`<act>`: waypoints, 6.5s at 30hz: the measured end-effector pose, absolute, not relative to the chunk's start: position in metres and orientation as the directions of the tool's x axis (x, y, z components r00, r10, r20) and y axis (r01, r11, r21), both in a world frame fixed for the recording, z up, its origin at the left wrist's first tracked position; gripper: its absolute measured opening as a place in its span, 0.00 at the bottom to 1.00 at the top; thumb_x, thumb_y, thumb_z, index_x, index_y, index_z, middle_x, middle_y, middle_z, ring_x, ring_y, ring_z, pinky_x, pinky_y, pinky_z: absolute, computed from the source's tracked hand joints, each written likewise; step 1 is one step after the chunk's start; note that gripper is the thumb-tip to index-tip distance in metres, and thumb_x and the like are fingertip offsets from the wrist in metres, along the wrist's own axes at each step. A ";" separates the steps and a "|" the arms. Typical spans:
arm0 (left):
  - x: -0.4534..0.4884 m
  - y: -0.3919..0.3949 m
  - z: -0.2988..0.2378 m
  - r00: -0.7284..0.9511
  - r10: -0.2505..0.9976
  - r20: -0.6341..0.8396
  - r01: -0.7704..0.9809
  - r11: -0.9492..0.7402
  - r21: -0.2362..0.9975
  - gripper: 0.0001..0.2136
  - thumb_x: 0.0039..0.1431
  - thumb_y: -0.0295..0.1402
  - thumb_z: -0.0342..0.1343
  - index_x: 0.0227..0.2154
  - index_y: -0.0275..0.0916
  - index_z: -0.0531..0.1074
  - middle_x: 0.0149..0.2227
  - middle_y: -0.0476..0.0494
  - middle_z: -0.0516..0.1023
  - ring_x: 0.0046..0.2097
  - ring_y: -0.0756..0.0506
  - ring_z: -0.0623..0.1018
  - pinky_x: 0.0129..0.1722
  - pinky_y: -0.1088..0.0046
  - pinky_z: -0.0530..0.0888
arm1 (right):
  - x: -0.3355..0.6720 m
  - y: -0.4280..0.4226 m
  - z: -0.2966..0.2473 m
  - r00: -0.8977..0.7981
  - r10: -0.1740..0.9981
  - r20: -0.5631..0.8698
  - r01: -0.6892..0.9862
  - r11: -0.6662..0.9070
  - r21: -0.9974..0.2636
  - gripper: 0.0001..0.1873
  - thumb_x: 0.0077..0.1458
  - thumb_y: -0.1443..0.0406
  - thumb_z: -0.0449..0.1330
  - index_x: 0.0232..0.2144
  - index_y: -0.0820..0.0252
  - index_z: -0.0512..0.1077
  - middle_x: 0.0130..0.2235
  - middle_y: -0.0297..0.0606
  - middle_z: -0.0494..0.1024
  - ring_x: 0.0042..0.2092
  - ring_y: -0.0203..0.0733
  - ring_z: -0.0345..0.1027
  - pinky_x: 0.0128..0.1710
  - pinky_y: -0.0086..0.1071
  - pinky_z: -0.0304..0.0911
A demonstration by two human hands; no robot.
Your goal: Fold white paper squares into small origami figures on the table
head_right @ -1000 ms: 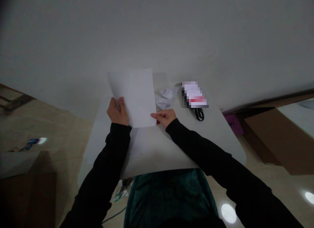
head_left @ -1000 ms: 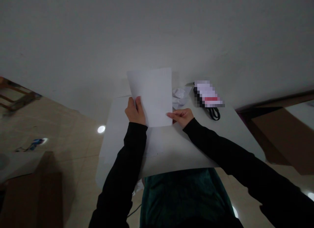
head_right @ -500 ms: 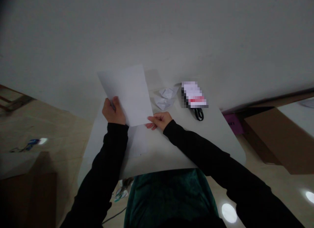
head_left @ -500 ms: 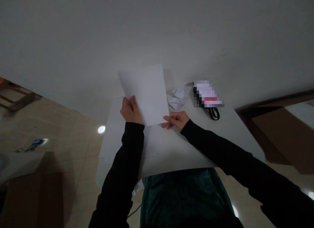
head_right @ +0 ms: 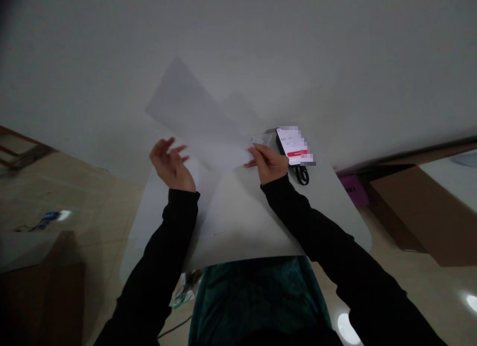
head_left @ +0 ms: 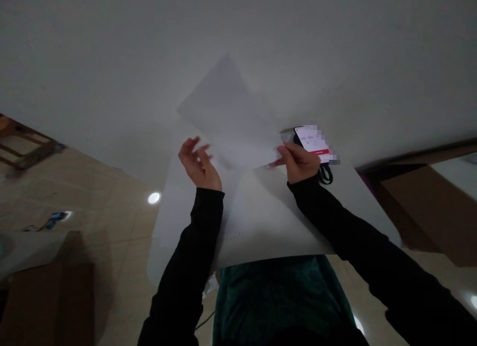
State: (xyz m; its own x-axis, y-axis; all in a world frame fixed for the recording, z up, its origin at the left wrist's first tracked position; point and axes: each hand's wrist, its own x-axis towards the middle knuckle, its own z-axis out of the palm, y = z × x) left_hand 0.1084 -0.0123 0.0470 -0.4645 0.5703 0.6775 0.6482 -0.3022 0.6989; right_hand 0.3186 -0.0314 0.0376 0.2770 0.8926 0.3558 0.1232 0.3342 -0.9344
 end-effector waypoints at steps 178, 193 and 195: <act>0.101 0.006 0.023 -0.002 0.989 0.146 -0.266 -0.142 0.954 0.19 0.39 0.50 0.66 0.24 0.41 0.70 0.24 0.53 0.73 0.28 0.52 0.75 0.29 0.74 0.74 | 0.323 0.011 0.008 0.450 0.886 0.116 -0.239 0.244 -0.940 0.14 0.37 0.57 0.68 0.27 0.59 0.75 0.26 0.32 0.76 0.28 0.37 0.69 0.32 0.39 0.69; 0.108 0.011 0.007 -0.008 0.997 0.082 -0.262 -0.082 0.961 0.19 0.42 0.47 0.66 0.35 0.42 0.74 0.31 0.46 0.79 0.31 0.47 0.78 0.27 0.72 0.73 | 0.312 0.005 0.001 0.269 0.960 -0.072 -0.466 0.065 -0.882 0.15 0.34 0.58 0.71 0.27 0.57 0.74 0.26 0.32 0.78 0.29 0.39 0.72 0.36 0.42 0.73; 0.108 0.010 0.009 -0.004 0.997 0.071 -0.248 -0.070 0.966 0.19 0.40 0.46 0.67 0.33 0.41 0.74 0.30 0.46 0.79 0.30 0.46 0.78 0.27 0.71 0.74 | 0.311 0.004 0.000 0.251 0.965 -0.082 -0.474 0.048 -0.879 0.17 0.33 0.57 0.71 0.27 0.57 0.74 0.26 0.32 0.78 0.29 0.39 0.72 0.35 0.42 0.72</act>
State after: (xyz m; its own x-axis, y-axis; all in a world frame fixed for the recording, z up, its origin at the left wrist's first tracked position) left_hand 0.1081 0.0100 0.0090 -0.0039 0.9974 0.0714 -0.2476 -0.0701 0.9663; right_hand 0.3111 0.0041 0.0003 0.2507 0.9646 -0.0820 -0.4738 0.0484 -0.8793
